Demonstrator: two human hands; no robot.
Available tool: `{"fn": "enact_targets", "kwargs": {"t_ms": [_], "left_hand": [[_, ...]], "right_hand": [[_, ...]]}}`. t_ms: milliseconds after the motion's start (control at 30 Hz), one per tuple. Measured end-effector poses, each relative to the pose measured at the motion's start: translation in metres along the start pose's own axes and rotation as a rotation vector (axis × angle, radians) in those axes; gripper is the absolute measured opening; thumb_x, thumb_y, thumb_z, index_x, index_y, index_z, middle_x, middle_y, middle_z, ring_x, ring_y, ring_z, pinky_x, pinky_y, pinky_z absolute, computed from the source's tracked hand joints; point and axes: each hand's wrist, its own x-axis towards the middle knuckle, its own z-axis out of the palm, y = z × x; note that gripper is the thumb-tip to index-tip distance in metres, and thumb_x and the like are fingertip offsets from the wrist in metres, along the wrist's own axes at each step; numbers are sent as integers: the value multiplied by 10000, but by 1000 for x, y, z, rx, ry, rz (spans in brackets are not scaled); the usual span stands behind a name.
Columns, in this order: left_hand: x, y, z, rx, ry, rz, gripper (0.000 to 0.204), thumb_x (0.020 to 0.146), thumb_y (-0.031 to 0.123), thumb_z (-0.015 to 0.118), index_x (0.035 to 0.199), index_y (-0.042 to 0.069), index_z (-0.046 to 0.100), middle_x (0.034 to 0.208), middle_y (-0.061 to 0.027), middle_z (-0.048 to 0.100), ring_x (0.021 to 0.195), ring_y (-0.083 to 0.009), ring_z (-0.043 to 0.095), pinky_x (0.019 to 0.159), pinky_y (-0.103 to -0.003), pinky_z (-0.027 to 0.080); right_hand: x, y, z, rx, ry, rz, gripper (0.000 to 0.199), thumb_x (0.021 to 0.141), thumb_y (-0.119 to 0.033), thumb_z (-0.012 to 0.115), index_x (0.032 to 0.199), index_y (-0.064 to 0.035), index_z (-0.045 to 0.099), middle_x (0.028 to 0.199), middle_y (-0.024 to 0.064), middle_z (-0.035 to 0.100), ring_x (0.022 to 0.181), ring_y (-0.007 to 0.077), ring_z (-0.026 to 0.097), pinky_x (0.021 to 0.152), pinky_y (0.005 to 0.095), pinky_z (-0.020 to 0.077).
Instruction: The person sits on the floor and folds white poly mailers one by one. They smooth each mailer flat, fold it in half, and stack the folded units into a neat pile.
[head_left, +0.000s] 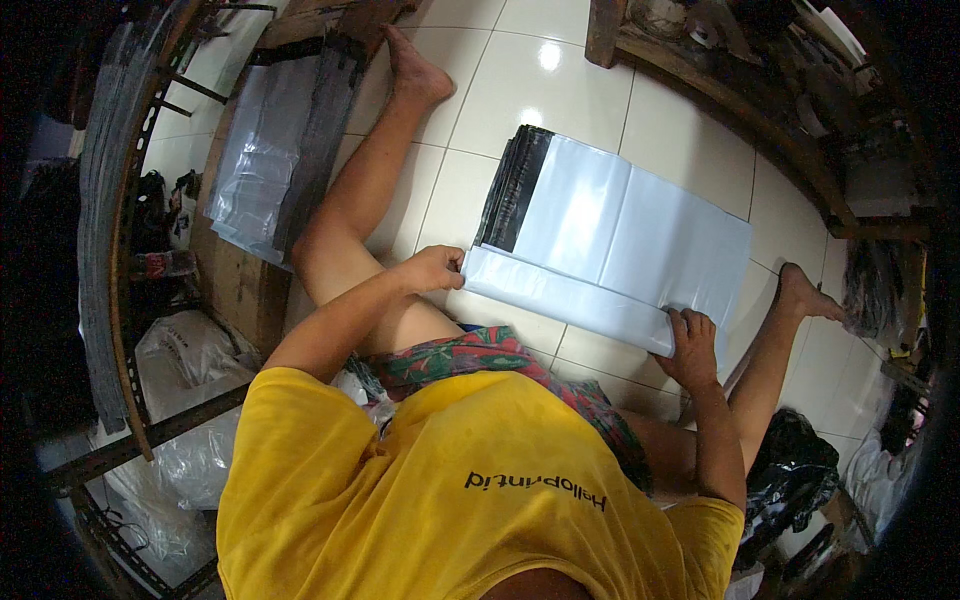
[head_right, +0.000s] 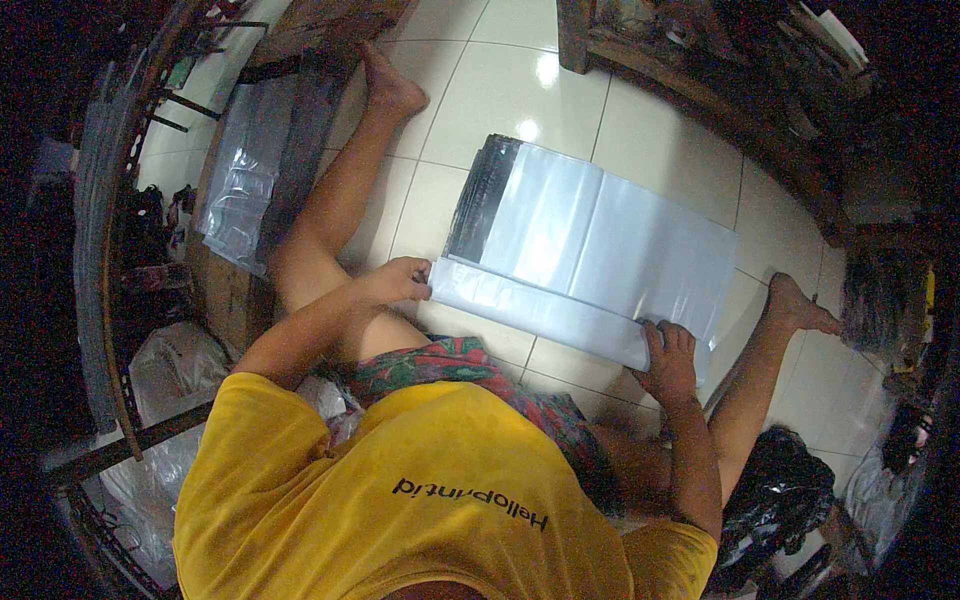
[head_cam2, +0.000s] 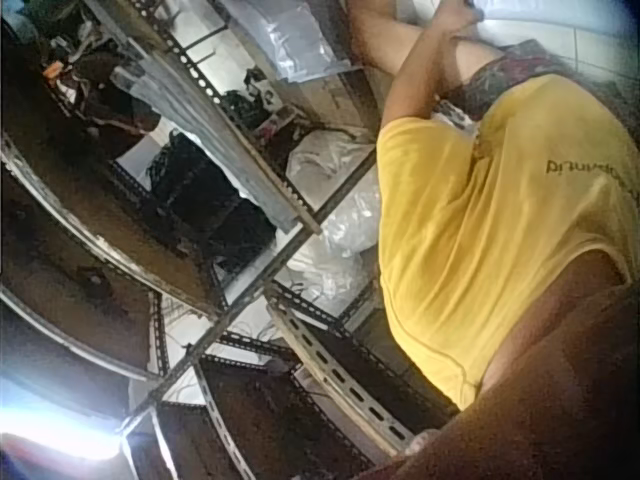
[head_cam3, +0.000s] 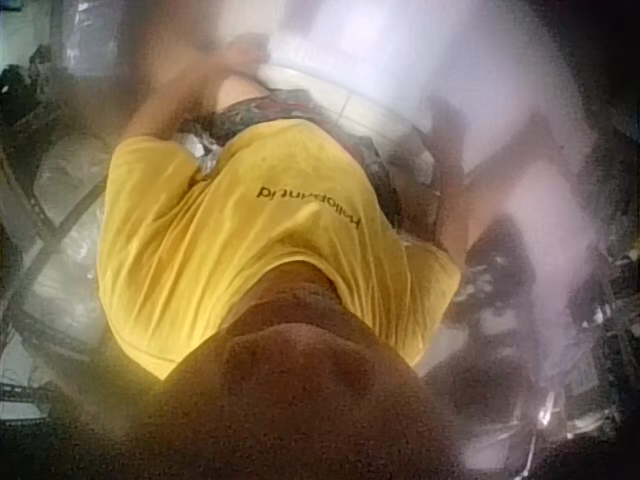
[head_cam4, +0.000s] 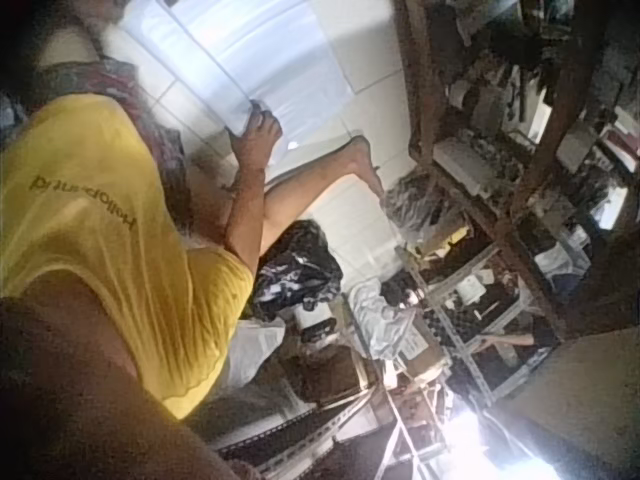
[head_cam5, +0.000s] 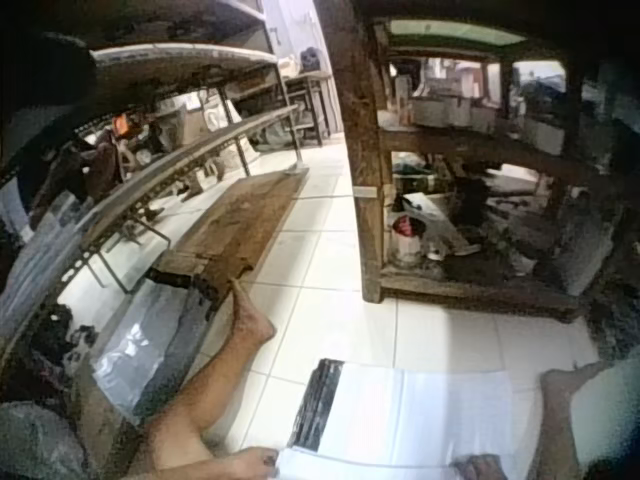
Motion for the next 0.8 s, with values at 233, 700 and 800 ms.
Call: {"fn": "enact_targets", "kwargs": {"t_ms": [233, 700, 800], "left_hand": [[8, -12, 10, 285, 190, 197, 254, 786, 78, 701, 1024, -6, 674, 843, -77, 687, 790, -176, 643, 778, -333, 538], [2, -4, 3, -154, 107, 11, 144, 821, 37, 653, 960, -1, 657, 821, -71, 661, 700, -154, 665, 647, -290, 559], [3, -6, -1, -202, 18, 54, 180, 836, 91, 657, 1003, 26, 672, 840, -57, 690, 735, -162, 669, 689, -312, 562]], "right_hand": [[1, -1, 0, -9, 65, -50, 897, 608, -251, 904, 1366, -34, 478, 1279, 203, 498, 1190, 393, 471, 1038, 524, 371], [0, -1, 0, -3, 19, -2, 992, 557, -239, 935, 1418, -89, 466, 1312, 189, 496, 1252, 380, 462, 1094, 524, 347], [-1, 1, 3, -4, 17, -6, 999, 550, -232, 935, 1420, -90, 464, 1312, 190, 493, 1255, 381, 459, 1094, 526, 345]]}}
